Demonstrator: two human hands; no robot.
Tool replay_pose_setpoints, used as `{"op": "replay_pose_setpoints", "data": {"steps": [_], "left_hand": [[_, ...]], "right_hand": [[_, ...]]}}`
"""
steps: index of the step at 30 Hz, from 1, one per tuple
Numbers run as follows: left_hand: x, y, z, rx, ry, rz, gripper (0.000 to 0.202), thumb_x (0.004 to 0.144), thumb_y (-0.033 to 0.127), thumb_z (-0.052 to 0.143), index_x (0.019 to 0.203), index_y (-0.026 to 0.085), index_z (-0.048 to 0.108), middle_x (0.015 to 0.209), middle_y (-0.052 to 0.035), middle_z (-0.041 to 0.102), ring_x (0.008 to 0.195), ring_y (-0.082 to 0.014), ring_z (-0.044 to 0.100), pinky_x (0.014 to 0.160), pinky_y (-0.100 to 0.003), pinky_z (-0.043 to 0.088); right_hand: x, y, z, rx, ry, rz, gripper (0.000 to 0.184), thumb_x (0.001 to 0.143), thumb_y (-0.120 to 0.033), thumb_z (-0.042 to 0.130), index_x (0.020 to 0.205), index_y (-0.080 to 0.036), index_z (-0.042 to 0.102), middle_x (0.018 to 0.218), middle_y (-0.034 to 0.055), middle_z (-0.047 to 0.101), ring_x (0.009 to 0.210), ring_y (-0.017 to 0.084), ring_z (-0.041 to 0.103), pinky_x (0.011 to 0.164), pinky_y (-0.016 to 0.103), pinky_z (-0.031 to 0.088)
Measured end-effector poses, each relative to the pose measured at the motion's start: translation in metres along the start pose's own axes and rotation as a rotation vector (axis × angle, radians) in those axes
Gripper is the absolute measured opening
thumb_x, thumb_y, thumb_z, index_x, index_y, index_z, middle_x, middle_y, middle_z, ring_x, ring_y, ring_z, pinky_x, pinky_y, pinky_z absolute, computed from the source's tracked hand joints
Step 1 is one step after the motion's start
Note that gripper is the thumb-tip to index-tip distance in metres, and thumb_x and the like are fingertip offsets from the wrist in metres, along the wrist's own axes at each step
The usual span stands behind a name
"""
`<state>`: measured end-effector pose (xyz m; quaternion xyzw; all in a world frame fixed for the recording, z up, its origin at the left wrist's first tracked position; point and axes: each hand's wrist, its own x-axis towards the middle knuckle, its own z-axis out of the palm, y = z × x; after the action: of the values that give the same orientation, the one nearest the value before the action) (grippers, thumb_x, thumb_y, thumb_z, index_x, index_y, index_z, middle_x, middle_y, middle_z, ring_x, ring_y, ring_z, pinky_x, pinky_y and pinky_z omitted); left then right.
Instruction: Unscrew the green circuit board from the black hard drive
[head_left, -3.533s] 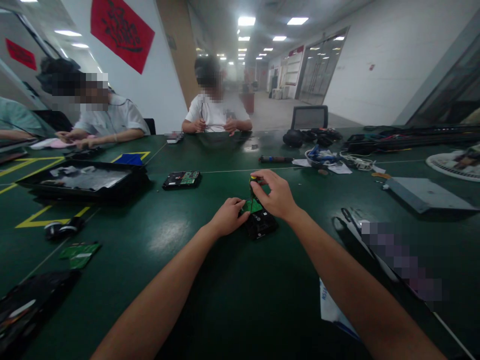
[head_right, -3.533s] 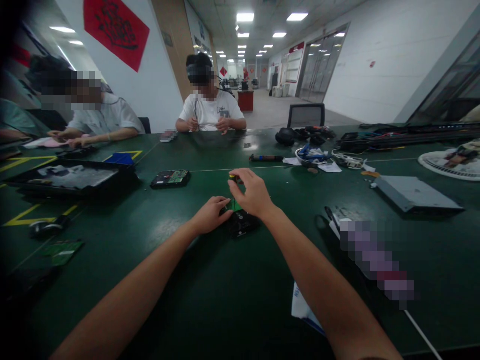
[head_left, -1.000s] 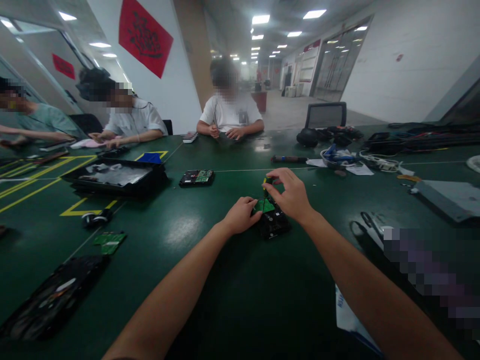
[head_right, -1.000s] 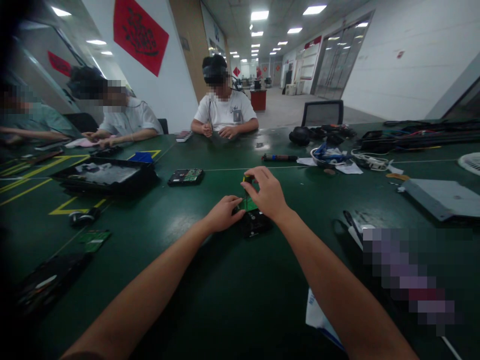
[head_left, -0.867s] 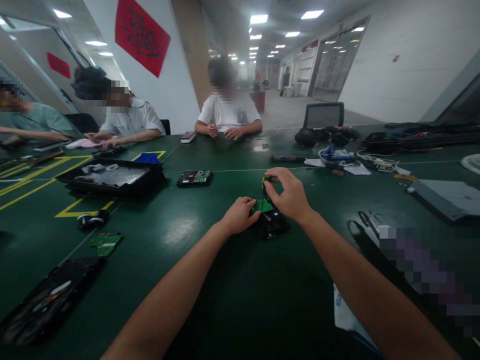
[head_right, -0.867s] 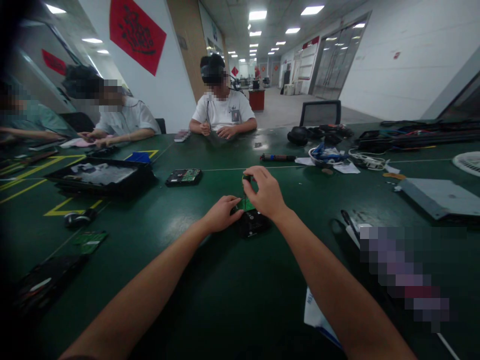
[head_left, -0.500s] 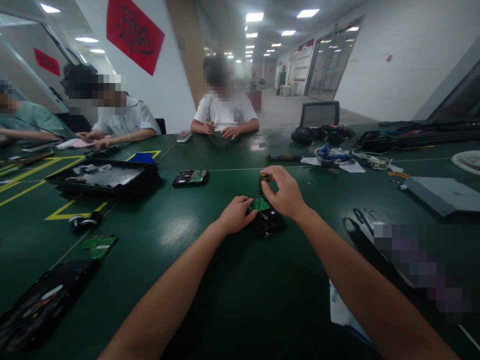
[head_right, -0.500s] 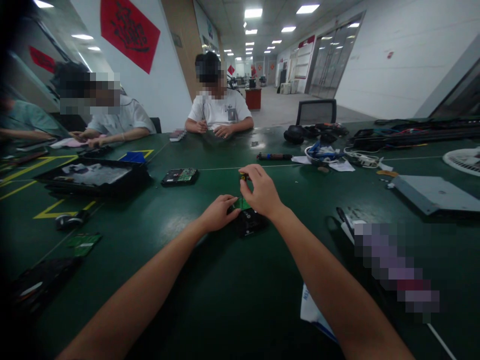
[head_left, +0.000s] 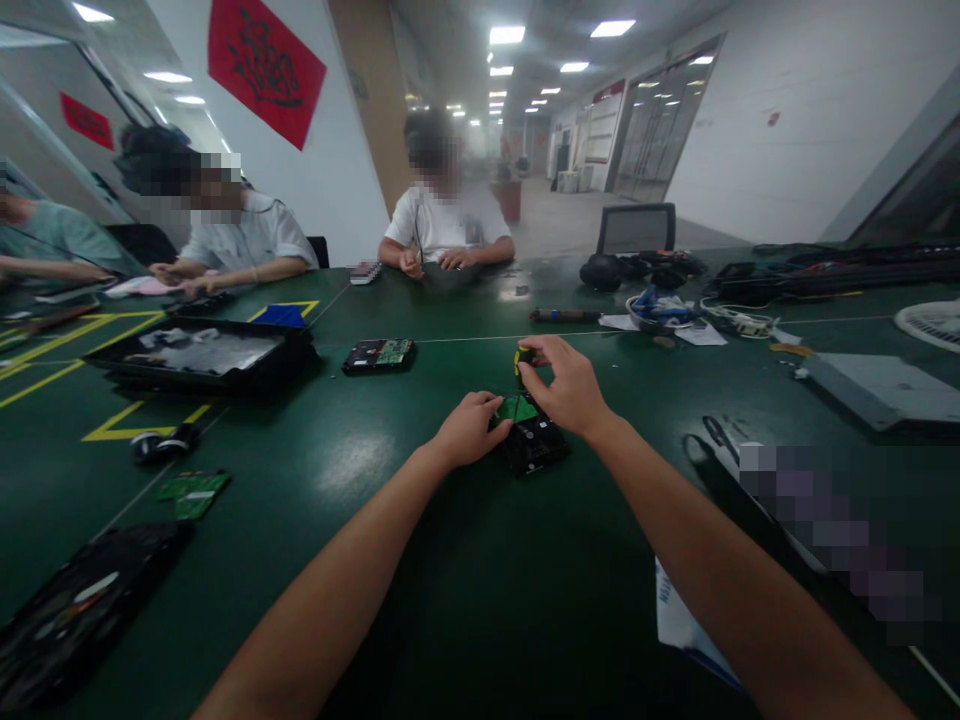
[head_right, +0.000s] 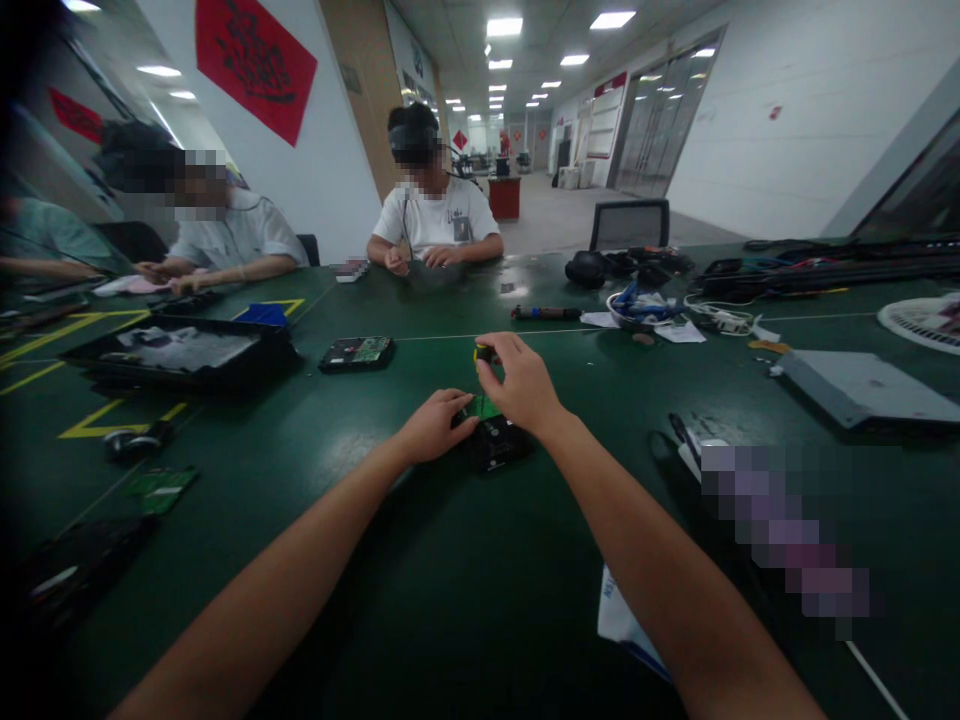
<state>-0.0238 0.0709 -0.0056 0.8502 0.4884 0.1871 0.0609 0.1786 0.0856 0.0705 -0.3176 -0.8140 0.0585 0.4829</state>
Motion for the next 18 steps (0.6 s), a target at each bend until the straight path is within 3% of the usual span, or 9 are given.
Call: {"op": "replay_pose_setpoints", "data": {"steps": [7, 13, 18], "left_hand": [[-0.0002, -0.0016, 0.0023, 0.002, 0.011, -0.004, 0.054, 0.095, 0.046, 0.053, 0.134, 0.009, 0.06, 0.126, -0.0173, 0.064, 0.119, -0.0297, 0.057, 0.105, -0.041, 0.047], [0.0, -0.0034, 0.0036, 0.001, 0.01, -0.004, 0.054, 0.095, 0.046, 0.054, 0.134, 0.009, 0.06, 0.126, -0.0171, 0.063, 0.119, -0.0297, 0.057, 0.104, -0.041, 0.048], [0.0003, -0.0032, 0.0035, 0.008, 0.009, 0.003, 0.055, 0.095, 0.046, 0.053, 0.134, 0.008, 0.06, 0.124, -0.0175, 0.064, 0.119, -0.0298, 0.057, 0.105, -0.041, 0.047]], "right_hand": [[0.0005, 0.0, -0.0004, -0.011, 0.012, -0.009, 0.026, 0.092, -0.021, 0.055, 0.119, -0.023, 0.059, 0.117, 0.0106, 0.061, 0.108, 0.026, 0.06, 0.089, 0.046, 0.056], [-0.0002, 0.0008, -0.0005, -0.01, 0.026, 0.022, 0.025, 0.092, -0.026, 0.06, 0.117, -0.023, 0.057, 0.112, 0.0094, 0.063, 0.097, 0.025, 0.063, 0.085, 0.044, 0.056], [0.0, -0.0008, -0.0005, 0.018, 0.023, 0.005, 0.024, 0.092, -0.022, 0.056, 0.116, -0.023, 0.058, 0.116, 0.0099, 0.062, 0.103, 0.025, 0.062, 0.084, 0.042, 0.058]]}}
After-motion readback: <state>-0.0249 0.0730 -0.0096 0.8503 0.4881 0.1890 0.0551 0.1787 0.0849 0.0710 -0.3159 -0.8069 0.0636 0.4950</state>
